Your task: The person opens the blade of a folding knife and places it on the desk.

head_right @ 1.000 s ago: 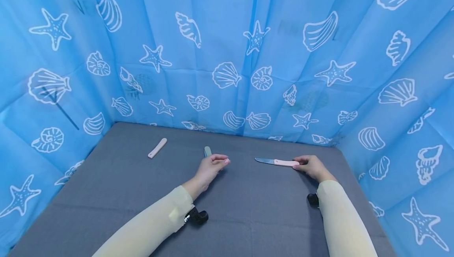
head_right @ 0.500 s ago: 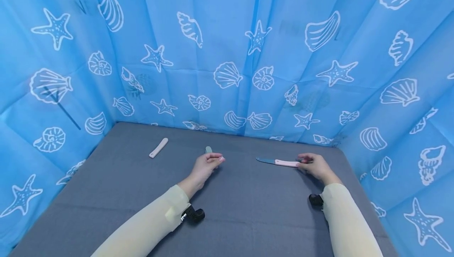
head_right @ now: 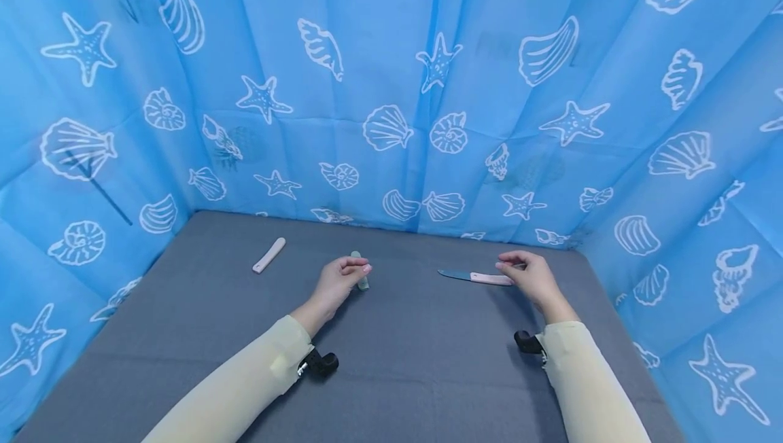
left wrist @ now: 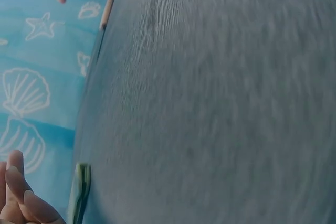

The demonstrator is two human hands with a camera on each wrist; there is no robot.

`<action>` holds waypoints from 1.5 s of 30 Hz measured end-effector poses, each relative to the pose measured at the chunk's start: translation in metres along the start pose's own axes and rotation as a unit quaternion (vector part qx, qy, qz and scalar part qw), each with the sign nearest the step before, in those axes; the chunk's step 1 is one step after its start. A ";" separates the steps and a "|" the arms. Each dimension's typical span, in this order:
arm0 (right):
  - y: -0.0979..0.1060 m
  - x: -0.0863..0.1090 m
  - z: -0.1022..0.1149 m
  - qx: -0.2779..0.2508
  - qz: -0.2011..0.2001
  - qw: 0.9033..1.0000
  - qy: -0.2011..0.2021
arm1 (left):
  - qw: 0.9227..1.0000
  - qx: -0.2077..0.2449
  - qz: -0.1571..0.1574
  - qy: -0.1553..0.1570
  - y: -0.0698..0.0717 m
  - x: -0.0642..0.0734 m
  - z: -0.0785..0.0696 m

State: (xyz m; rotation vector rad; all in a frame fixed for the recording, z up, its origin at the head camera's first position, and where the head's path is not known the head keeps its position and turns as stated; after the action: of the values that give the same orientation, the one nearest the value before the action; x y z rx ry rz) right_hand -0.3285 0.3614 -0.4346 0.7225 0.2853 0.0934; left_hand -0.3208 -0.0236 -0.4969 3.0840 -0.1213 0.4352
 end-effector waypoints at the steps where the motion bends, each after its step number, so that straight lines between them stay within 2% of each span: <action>1: -0.003 -0.001 0.003 -0.005 -0.006 1.000 0.000 | 1.000 -0.001 -0.003 -0.003 0.003 0.000 0.000; 7: -0.023 -0.004 0.021 -0.044 -0.035 0.998 -0.008 | 0.999 -0.029 -0.012 -0.026 0.015 0.003 -0.006; 12: -0.040 -0.008 0.042 -0.072 -0.045 0.996 0.010 | 0.997 -0.057 -0.030 -0.042 0.027 0.003 -0.012; 17: -0.063 -0.016 0.059 -0.109 -0.040 0.993 0.027 | 0.994 -0.087 -0.052 -0.040 0.037 0.000 -0.013; 24: -0.100 -0.024 0.069 -0.145 -0.014 0.989 0.021 | 0.990 -0.115 -0.072 -0.035 0.044 -0.009 -0.013; 31: -0.136 -0.032 0.082 -0.181 0.012 0.983 0.027 | 0.990 -0.119 -0.078 -0.003 0.046 -0.019 -0.013; 37: -0.164 -0.040 0.092 -0.225 0.043 0.973 0.018 | 0.988 -0.135 -0.073 0.023 0.044 -0.031 -0.008; 45: -0.196 -0.049 0.101 -0.258 0.076 0.963 -0.008 | 0.992 -0.089 -0.049 0.068 0.043 -0.039 0.003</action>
State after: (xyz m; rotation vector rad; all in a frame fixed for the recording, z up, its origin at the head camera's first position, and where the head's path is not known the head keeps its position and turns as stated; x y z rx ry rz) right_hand -0.3491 0.1415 -0.4816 0.2240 0.1778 0.2965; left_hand -0.3609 -0.0634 -0.5099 2.8605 -0.0041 0.5940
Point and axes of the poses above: each hand's wrist, its own x-axis away from the middle knuckle, its own y-axis out of the back of the hand, z = x × y, the point moved 7 cm from there along -x, towards the middle knuckle, and after that the axes turned 14 degrees about y, right-handed, at the moved point
